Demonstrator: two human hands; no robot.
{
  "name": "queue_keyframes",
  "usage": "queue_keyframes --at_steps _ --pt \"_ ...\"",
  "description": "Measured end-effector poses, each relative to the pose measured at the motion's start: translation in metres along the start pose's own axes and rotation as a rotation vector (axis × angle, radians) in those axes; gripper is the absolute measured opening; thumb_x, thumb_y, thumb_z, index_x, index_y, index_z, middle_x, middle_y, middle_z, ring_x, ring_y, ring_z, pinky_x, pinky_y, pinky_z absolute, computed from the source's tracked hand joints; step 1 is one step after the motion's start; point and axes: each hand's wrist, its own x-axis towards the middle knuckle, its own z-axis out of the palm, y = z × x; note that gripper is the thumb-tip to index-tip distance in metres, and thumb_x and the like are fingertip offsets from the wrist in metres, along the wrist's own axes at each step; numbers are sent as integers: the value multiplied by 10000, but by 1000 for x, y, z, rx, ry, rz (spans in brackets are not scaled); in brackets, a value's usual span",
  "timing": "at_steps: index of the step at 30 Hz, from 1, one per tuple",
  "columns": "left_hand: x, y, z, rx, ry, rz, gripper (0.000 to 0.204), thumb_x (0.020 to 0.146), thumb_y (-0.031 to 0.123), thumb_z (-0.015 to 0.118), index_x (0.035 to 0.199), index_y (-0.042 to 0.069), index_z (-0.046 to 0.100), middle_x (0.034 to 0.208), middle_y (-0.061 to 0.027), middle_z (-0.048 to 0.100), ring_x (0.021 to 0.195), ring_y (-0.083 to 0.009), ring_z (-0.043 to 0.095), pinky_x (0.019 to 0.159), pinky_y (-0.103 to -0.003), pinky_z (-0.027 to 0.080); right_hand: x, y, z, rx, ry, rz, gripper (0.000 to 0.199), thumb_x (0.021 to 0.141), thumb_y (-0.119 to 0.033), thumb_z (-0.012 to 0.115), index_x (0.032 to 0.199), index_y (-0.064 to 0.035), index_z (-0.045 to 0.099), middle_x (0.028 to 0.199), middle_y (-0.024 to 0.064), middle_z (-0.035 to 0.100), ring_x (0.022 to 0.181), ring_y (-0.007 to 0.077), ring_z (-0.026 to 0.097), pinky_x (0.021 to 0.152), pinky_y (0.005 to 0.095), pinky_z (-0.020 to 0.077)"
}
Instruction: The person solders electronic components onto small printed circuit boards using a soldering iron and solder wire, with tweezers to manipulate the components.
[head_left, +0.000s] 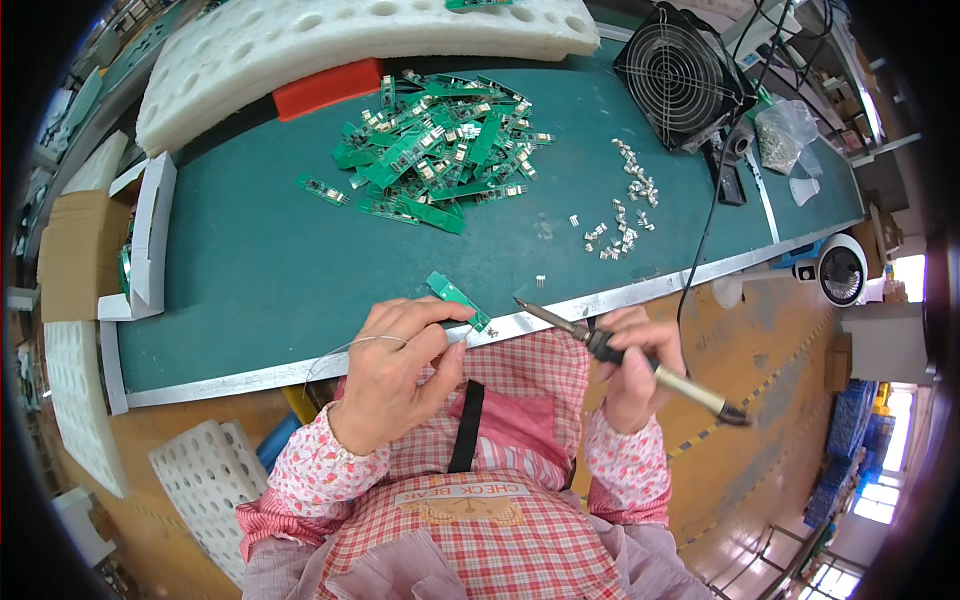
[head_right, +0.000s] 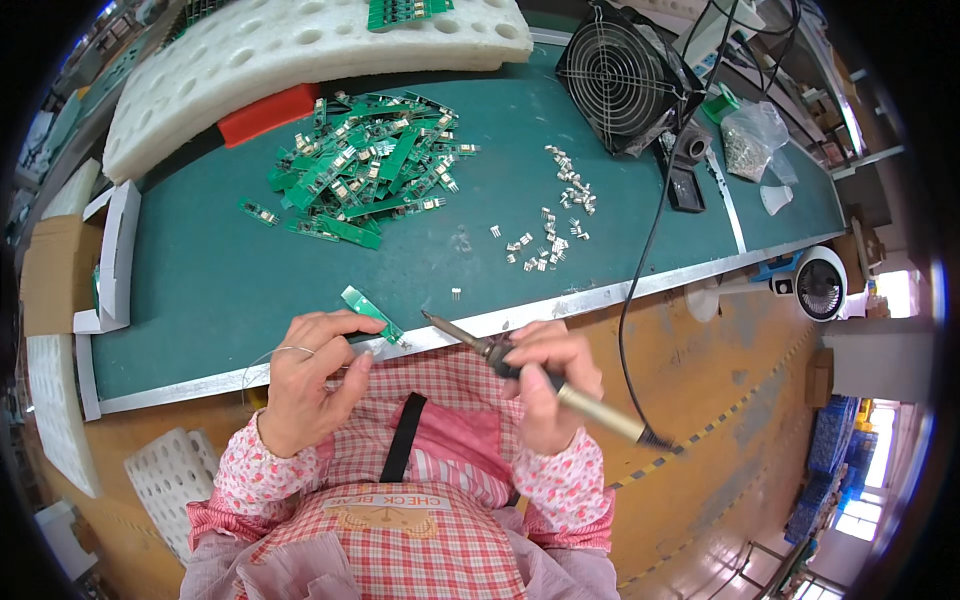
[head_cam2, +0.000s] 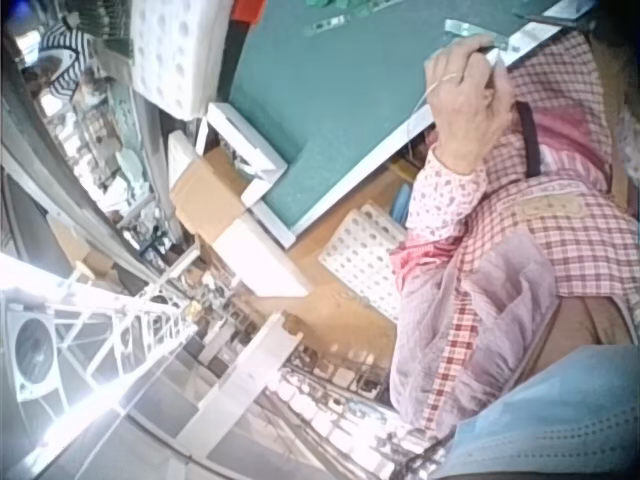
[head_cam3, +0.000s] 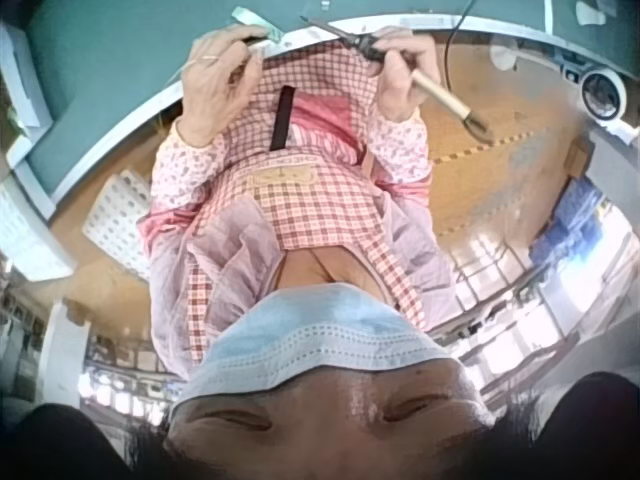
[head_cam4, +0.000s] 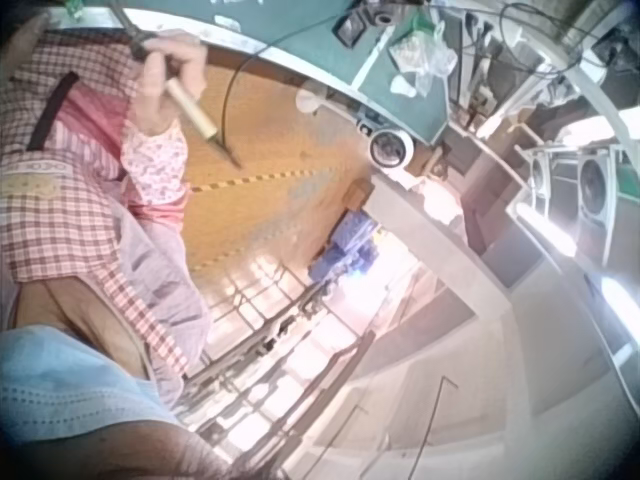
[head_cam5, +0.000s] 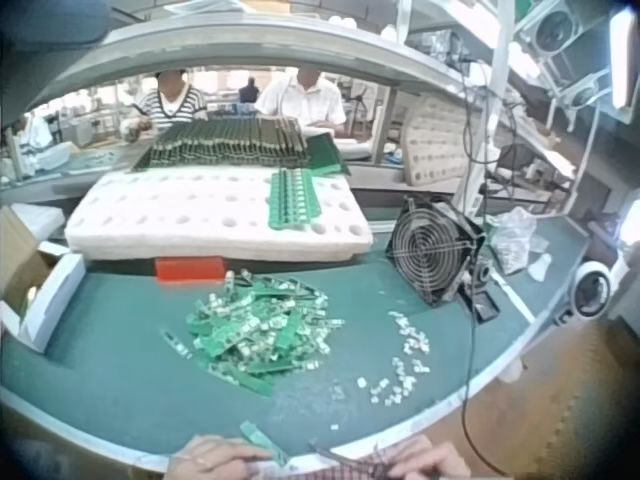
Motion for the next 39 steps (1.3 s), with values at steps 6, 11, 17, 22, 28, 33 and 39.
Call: queue_keyframes --at_steps 6,11,17,22,28,33,39 --pt "1 -1 -1 0 -5 27 182 776 0 697 696 26 536 1089 -98 712 941 -310 656 840 -411 481 -20 -15 15 -414 -231 -507 179 759 -65 682 934 -39 655 690 72 617 642 218 622 747 410 570" --pt "0 -2 0 9 27 37 160 766 6 708 714 21 558 1082 -81 709 937 -296 655 833 -399 478 -22 -20 25 -467 -247 -531 162 742 -52 697 902 -59 671 699 49 611 642 214 618 752 415 572" --pt "-1 -2 2 -2 40 39 165 768 6 708 716 26 552 1076 -64 707 931 -283 654 836 -397 476 -21 -28 32 -564 -313 -516 191 700 -31 701 887 -63 683 694 38 593 638 203 607 756 399 571" --pt "-3 -5 3 -8 50 50 164 771 5 706 722 28 552 1074 -59 704 930 -276 654 839 -397 478 -21 -34 43 -692 -345 -588 218 670 -28 694 883 -68 683 623 0 542 618 172 592 764 361 563" --pt "-2 -5 2 -18 43 63 160 774 0 703 733 25 550 1076 -63 702 936 -276 657 855 -405 484 -28 -32 49 -798 -342 -687 222 678 -72 679 899 -63 674 600 -14 520 597 154 581 773 345 557" --pt "-2 -6 2 -22 34 59 159 781 0 699 734 24 549 1082 -66 703 942 -278 658 861 -407 485 -33 -27 50 -814 -336 -702 226 669 -85 680 894 -61 671 593 -17 512 596 145 574 777 337 550" --pt "-2 -6 1 -20 32 60 165 791 6 700 735 21 545 1081 -72 709 949 -287 658 862 -410 484 -35 -26 51 -814 -328 -706 235 654 -84 681 889 -66 669 595 -20 509 596 144 566 782 335 546"
